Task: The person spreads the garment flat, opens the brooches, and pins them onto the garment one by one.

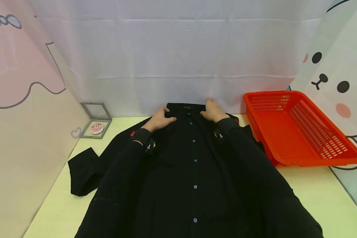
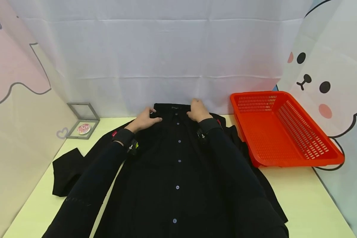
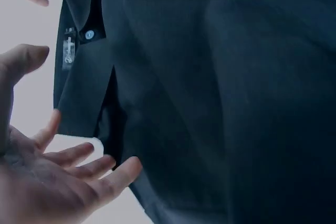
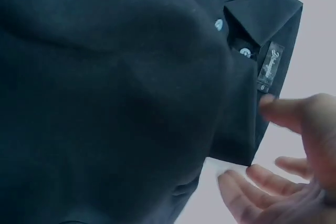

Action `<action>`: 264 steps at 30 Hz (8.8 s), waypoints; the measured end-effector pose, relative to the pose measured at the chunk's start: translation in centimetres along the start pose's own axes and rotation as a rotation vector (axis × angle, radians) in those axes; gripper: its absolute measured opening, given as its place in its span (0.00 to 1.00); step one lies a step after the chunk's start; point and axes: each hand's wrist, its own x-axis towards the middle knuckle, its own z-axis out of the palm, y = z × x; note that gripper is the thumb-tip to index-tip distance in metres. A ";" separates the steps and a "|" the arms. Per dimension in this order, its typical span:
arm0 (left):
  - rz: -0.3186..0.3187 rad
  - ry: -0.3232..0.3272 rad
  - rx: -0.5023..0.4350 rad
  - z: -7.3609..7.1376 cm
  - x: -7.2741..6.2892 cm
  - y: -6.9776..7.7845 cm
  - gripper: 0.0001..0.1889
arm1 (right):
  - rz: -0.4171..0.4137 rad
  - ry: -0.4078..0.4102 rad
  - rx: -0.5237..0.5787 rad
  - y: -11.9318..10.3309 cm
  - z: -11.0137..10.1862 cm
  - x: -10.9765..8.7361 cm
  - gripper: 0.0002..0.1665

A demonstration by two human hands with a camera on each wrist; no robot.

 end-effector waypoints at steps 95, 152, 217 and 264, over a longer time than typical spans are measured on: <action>-0.102 -0.123 0.367 -1.3 -13.1 -5.7 0.51 | 0.029 -0.363 -0.161 -0.9 3.9 -10.9 0.53; -0.218 -0.459 0.555 5.5 -21.6 -1.0 0.83 | -0.073 -0.506 -0.129 -4.5 4.9 -22.3 0.64; -0.336 -0.289 0.466 2.5 -13.6 -2.0 0.63 | -0.268 0.171 0.060 -3.2 3.9 -1.6 0.15; 0.091 0.307 -0.104 -3.7 -2.0 -1.8 0.21 | -0.230 0.244 0.297 -1.4 3.1 -1.1 0.18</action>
